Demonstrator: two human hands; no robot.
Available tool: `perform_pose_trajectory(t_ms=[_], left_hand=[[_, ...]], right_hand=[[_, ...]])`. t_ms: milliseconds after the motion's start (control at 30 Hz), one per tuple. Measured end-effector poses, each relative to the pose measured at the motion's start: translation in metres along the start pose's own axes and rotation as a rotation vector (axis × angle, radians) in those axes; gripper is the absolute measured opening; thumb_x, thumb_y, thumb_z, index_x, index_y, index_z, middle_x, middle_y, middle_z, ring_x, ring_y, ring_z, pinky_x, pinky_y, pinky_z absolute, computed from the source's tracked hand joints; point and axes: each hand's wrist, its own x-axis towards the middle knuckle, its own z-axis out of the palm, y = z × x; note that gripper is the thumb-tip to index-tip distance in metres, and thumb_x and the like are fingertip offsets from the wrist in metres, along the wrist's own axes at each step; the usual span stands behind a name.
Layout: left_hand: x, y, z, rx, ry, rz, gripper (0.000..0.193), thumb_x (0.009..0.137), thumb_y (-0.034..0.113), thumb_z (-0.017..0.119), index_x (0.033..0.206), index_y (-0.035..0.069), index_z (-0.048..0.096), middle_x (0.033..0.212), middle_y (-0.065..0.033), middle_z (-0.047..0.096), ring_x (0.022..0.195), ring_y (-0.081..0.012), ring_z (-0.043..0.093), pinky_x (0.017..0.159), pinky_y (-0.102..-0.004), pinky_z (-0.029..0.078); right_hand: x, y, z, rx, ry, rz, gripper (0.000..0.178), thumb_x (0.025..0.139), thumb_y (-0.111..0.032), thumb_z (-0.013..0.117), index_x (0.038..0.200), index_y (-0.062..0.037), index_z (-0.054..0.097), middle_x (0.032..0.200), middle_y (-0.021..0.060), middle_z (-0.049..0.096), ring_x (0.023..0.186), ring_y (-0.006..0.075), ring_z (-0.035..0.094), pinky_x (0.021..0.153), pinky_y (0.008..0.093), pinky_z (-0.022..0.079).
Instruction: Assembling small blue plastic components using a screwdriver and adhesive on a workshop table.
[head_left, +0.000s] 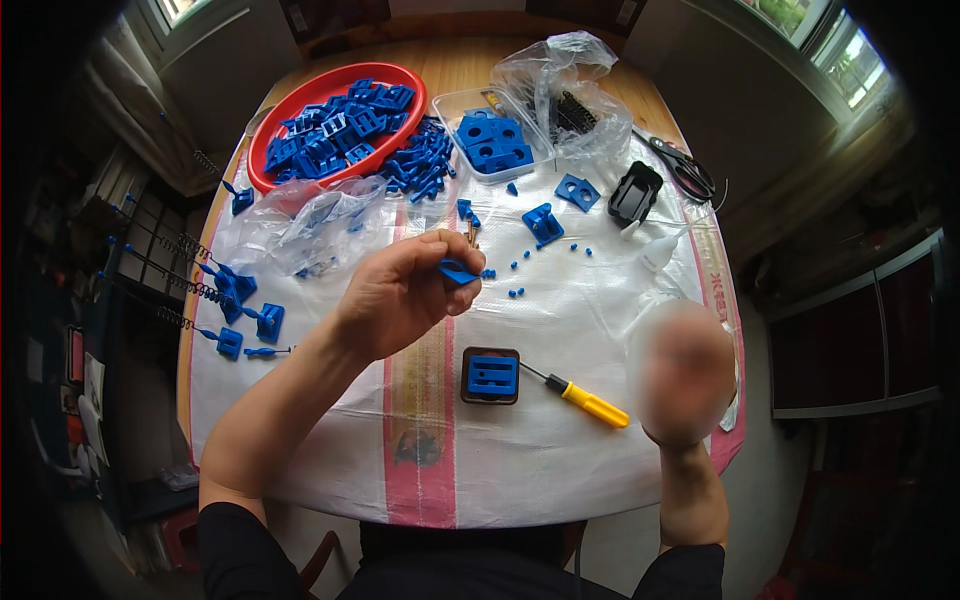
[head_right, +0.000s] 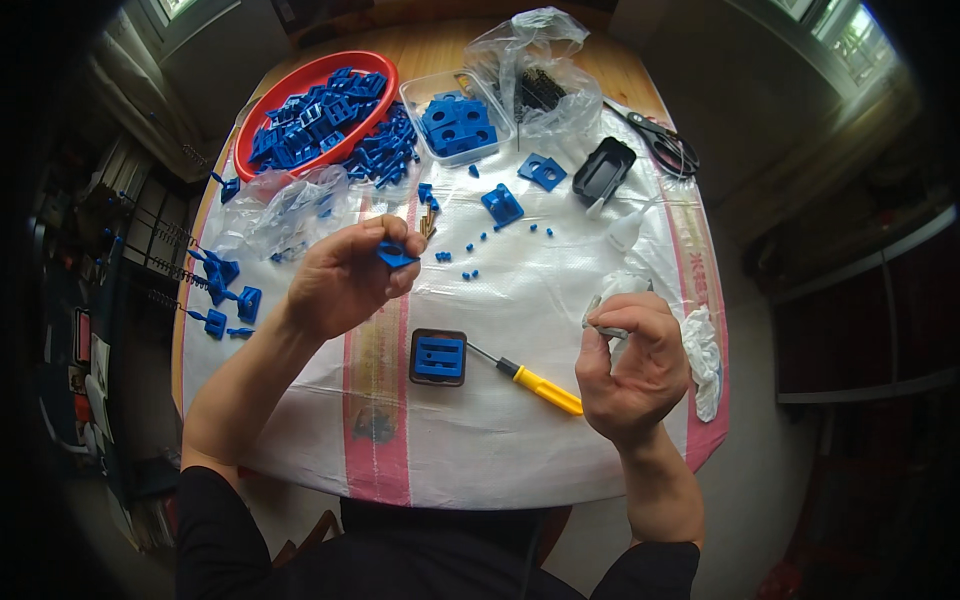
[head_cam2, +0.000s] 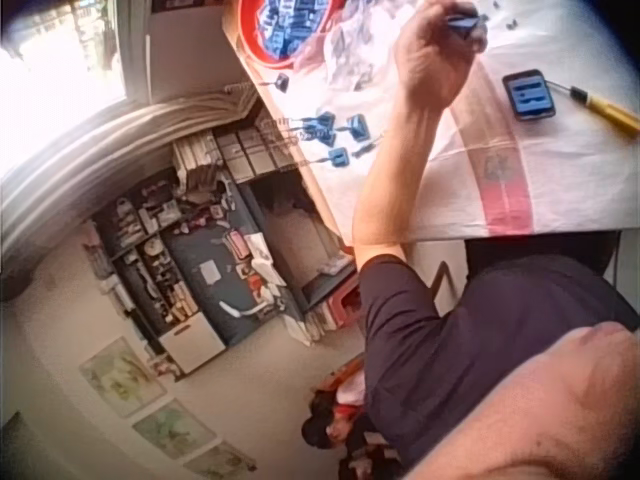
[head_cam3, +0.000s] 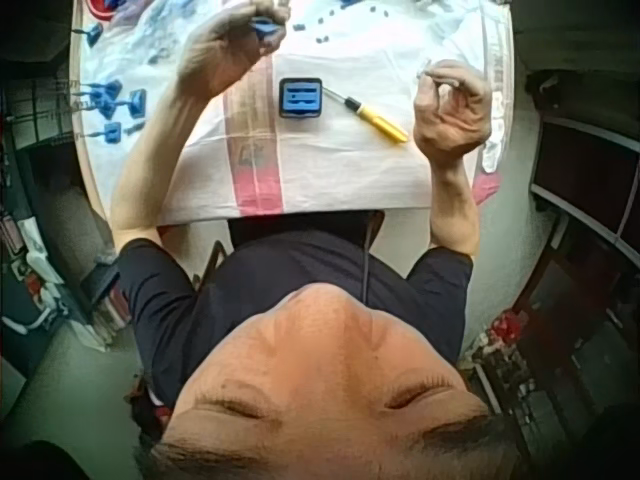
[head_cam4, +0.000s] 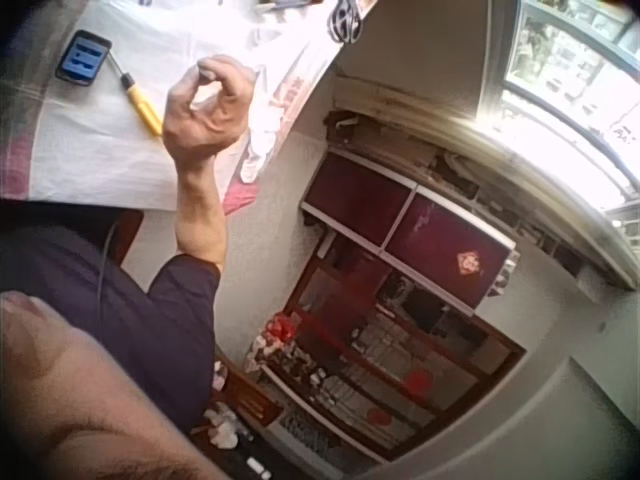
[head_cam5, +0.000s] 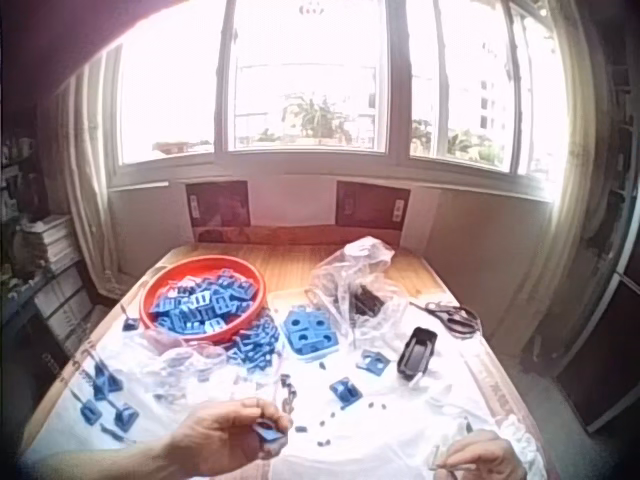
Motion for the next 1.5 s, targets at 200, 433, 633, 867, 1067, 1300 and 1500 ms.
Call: perform_pose_trajectory(t_ms=[200, 433, 633, 867, 1067, 1300, 1500], left_hand=[[-0.011, -0.003, 0.014, 0.153, 0.108, -0.035, 0.055, 0.095, 0.005, 0.057, 0.148, -0.007, 0.045, 0.139, -0.0254, 0.056, 0.109, -0.0256, 0.063, 0.097, -0.0366, 0.051], [-0.013, -0.004, 0.019, 0.117, 0.076, -0.062, 0.067, 0.081, -0.009, 0.054, 0.148, -0.010, 0.042, 0.144, -0.0277, 0.051, 0.136, -0.0356, 0.055, 0.118, -0.0455, 0.044], [-0.013, -0.008, 0.021, 0.251, 0.053, -0.029, 0.072, 0.080, -0.012, 0.057, 0.150, -0.006, 0.041, 0.148, -0.0231, 0.050, 0.137, -0.0331, 0.054, 0.121, -0.0453, 0.040], [-0.014, -0.016, 0.019, 0.221, -0.001, 0.012, 0.088, 0.084, -0.007, 0.067, 0.160, 0.003, 0.023, 0.150, -0.0237, 0.048, 0.136, -0.0303, 0.054, 0.118, -0.0421, 0.042], [-0.018, -0.019, 0.018, 0.234, -0.013, 0.000, 0.088, 0.088, -0.005, 0.069, 0.161, 0.003, 0.021, 0.150, -0.0234, 0.046, 0.136, -0.0275, 0.053, 0.116, -0.0383, 0.045], [-0.021, -0.020, 0.029, 0.329, 0.066, -0.097, 0.085, 0.087, -0.004, 0.072, 0.159, 0.003, 0.027, 0.150, -0.0197, 0.046, 0.136, -0.0223, 0.051, 0.113, -0.0345, 0.045], [-0.024, -0.022, 0.033, 0.394, 0.073, -0.131, 0.080, 0.085, -0.008, 0.070, 0.156, 0.000, 0.033, 0.149, -0.0165, 0.045, 0.136, -0.0194, 0.050, 0.115, -0.0347, 0.044]], right_hand=[[-0.001, 0.006, 0.002, -0.023, -0.009, 0.032, 0.030, 0.081, 0.018, 0.061, 0.106, 0.0024, 0.057, 0.101, 0.0131, 0.062, 0.091, 0.0168, 0.060, 0.083, 0.0265, 0.050], [-0.002, 0.007, 0.003, 0.002, 0.003, 0.050, 0.029, 0.082, 0.019, 0.061, 0.106, 0.0026, 0.057, 0.103, 0.0131, 0.061, 0.092, 0.0162, 0.060, 0.084, 0.0259, 0.050], [-0.002, 0.006, 0.003, 0.002, 0.006, 0.045, 0.029, 0.082, 0.019, 0.061, 0.106, 0.0026, 0.058, 0.102, 0.0131, 0.061, 0.092, 0.0163, 0.061, 0.084, 0.0261, 0.050], [-0.001, 0.006, 0.002, -0.015, 0.004, 0.052, 0.029, 0.082, 0.019, 0.061, 0.105, 0.0026, 0.058, 0.102, 0.0130, 0.061, 0.092, 0.0167, 0.061, 0.084, 0.0264, 0.050], [0.000, 0.007, 0.004, -0.024, -0.006, 0.060, 0.028, 0.081, 0.018, 0.061, 0.104, 0.0027, 0.057, 0.102, 0.0133, 0.061, 0.093, 0.0174, 0.061, 0.085, 0.0273, 0.050], [-0.001, 0.006, 0.003, -0.023, -0.013, 0.074, 0.027, 0.082, 0.017, 0.060, 0.104, 0.0025, 0.057, 0.101, 0.0138, 0.061, 0.092, 0.0178, 0.060, 0.086, 0.0284, 0.050], [-0.002, 0.006, 0.003, -0.024, -0.024, 0.079, 0.028, 0.081, 0.017, 0.060, 0.105, 0.0027, 0.057, 0.101, 0.0139, 0.061, 0.092, 0.0178, 0.060, 0.086, 0.0285, 0.050]])
